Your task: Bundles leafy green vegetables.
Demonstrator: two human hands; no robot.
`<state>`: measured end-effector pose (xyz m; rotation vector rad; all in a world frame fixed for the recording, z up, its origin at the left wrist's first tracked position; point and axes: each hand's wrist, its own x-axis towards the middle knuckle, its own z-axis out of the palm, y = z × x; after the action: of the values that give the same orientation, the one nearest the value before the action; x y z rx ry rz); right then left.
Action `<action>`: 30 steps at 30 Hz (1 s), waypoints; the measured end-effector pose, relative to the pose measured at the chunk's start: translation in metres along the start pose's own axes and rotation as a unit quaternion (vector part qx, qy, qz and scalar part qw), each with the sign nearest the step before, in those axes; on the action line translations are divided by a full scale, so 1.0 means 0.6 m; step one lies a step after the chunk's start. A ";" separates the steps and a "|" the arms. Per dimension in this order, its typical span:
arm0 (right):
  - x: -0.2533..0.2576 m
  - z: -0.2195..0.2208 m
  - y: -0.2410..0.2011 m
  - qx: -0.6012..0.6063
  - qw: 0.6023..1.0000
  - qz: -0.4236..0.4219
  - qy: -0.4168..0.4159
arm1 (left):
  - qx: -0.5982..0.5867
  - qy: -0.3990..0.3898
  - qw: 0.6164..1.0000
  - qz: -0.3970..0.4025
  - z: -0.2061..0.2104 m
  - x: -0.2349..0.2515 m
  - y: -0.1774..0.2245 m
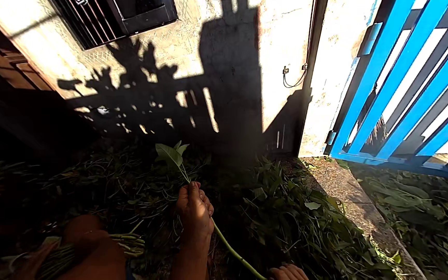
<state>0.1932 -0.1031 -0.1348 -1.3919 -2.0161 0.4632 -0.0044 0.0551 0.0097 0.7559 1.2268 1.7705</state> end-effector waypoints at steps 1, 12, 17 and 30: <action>0.008 0.003 -0.005 -0.011 1.000 -0.007 -0.002 | 0.004 -0.005 1.000 0.004 0.004 -0.006 -0.007; 0.023 0.017 -0.017 -0.075 0.997 -0.007 0.023 | -0.029 0.086 0.996 0.000 -0.004 0.004 0.012; 0.034 -0.026 -0.006 0.010 0.998 -0.009 -0.068 | -0.047 0.108 0.993 0.027 -0.006 -0.009 0.008; 0.079 -0.105 0.106 0.627 0.739 0.217 0.115 | -0.108 0.144 0.984 0.004 -0.036 0.028 0.035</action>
<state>0.2688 -0.0394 -0.1129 -0.8702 -0.7012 1.4252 -0.0364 0.0569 0.0224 0.3892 1.1881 2.0320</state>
